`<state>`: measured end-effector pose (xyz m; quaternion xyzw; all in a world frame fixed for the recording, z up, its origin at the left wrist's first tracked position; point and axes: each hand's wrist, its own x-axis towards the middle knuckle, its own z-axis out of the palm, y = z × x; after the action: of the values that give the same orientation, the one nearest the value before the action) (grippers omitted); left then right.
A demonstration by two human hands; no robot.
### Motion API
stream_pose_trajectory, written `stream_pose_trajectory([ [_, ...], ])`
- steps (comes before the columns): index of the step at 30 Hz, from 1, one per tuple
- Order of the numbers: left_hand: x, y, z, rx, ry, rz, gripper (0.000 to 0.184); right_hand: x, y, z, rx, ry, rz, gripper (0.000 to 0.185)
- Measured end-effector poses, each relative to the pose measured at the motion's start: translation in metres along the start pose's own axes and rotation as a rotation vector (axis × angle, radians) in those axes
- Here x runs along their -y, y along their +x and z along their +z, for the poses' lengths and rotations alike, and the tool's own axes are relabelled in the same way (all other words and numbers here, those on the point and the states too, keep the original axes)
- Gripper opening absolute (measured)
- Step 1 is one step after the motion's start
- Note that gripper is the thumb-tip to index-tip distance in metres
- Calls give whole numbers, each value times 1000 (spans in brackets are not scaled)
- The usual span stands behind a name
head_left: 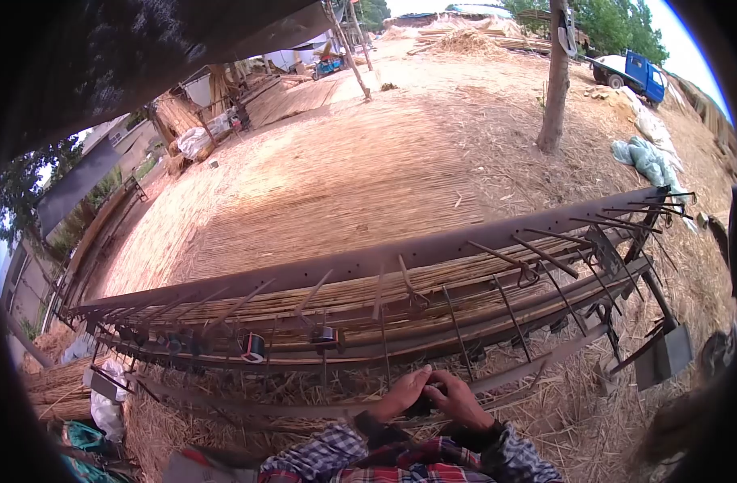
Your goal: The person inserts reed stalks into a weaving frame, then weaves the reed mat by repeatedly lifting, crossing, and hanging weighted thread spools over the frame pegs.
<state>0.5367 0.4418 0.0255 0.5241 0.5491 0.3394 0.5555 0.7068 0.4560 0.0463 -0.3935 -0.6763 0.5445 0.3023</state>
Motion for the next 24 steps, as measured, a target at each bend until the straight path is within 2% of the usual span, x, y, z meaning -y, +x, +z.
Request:
stream_pose_trajectory([
  [1,-12,-2,-3,46,-8,-35,49,13,1,-7,37,57,67,31],
  [3,8,9,-4,28,-45,24,49,17,1,-16,106,204,180,31],
  [4,19,15,-4,4,-77,82,48,10,2,-11,98,200,180,31],
  [6,15,16,-2,26,-53,80,46,-5,-1,-1,11,383,167,32],
  [8,31,23,2,27,89,112,44,-16,-4,6,30,350,200,34],
  [9,40,29,4,29,-15,123,45,-26,-3,14,3,349,164,35],
  [12,37,23,-4,111,8,113,44,-23,-2,20,-8,239,51,39],
  [14,41,23,-8,116,10,102,44,-15,-2,17,121,369,71,40],
  [15,42,25,-9,123,9,96,44,-9,-3,13,118,371,70,40],
  [17,42,24,-10,136,-16,114,46,1,-6,4,165,340,277,40],
  [19,40,23,-13,145,-39,131,47,-13,-2,4,168,287,185,39],
  [20,24,17,-13,161,-68,73,48,-18,-2,5,170,234,100,39],
  [24,11,18,-10,207,-191,-134,56,-9,-1,18,127,236,47,40],
])
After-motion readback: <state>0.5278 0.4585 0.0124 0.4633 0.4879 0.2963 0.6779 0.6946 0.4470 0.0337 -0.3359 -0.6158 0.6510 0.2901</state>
